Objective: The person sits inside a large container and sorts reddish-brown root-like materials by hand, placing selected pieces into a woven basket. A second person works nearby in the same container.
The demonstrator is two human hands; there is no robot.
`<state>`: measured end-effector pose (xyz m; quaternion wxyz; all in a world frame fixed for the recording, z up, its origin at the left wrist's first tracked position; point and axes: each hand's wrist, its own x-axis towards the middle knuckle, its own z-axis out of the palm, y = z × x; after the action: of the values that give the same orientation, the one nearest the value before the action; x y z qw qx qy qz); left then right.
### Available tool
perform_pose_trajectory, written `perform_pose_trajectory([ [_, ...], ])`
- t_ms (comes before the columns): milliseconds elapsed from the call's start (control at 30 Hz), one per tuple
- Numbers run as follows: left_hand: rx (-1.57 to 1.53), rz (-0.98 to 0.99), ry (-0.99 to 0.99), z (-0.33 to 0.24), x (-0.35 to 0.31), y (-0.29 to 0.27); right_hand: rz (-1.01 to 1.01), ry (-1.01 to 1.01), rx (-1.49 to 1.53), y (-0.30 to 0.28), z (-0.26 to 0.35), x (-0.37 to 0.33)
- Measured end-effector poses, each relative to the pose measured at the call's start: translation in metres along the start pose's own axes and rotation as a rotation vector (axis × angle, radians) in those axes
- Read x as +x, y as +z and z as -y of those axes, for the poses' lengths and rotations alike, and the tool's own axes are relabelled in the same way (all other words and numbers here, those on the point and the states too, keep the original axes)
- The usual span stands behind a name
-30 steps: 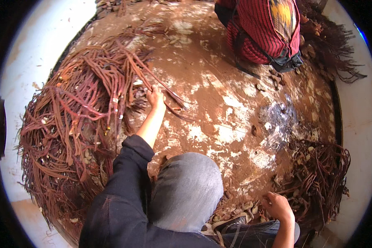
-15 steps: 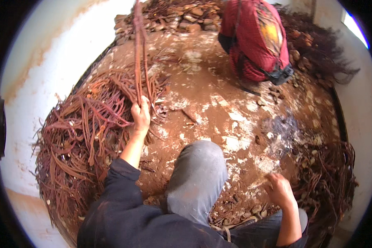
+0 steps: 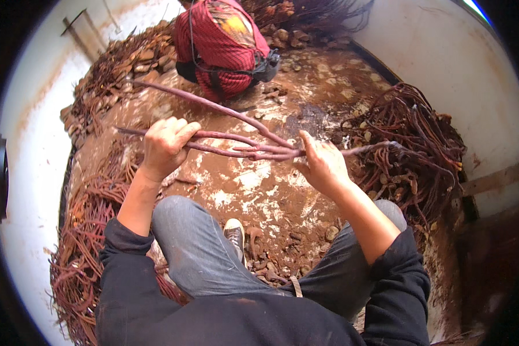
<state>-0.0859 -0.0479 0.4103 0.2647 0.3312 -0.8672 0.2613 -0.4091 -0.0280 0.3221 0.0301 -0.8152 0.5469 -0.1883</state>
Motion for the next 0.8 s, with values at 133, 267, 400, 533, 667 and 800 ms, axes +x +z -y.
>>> perform_pose_trajectory([
  [133, 0.053, -0.156, -0.136, -0.013, 0.049, 0.013, -0.082, 0.069, 0.025, 0.012, -0.019, -0.005],
  [267, -0.456, -0.312, -0.541, -0.024, 0.049, 0.031, -0.199, 0.149, 0.104, 0.02, -0.014, -0.008],
  [400, -1.515, -0.118, -0.936, -0.049, 0.024, 0.074, -0.227, 0.029, 0.153, 0.022, 0.002, -0.005],
  [533, -1.782, 0.094, -0.831, -0.067, 0.038, 0.079, -0.151, -0.073, 0.127, 0.036, 0.013, -0.013],
  [667, -1.895, 0.1, -0.906, -0.063, 0.029, 0.081, -0.107, -0.065, 0.124, 0.034, 0.012, -0.008],
  [800, -1.813, 0.127, -0.915, -0.061, 0.031, 0.076, -0.082, -0.058, 0.305, 0.029, -0.003, -0.009],
])
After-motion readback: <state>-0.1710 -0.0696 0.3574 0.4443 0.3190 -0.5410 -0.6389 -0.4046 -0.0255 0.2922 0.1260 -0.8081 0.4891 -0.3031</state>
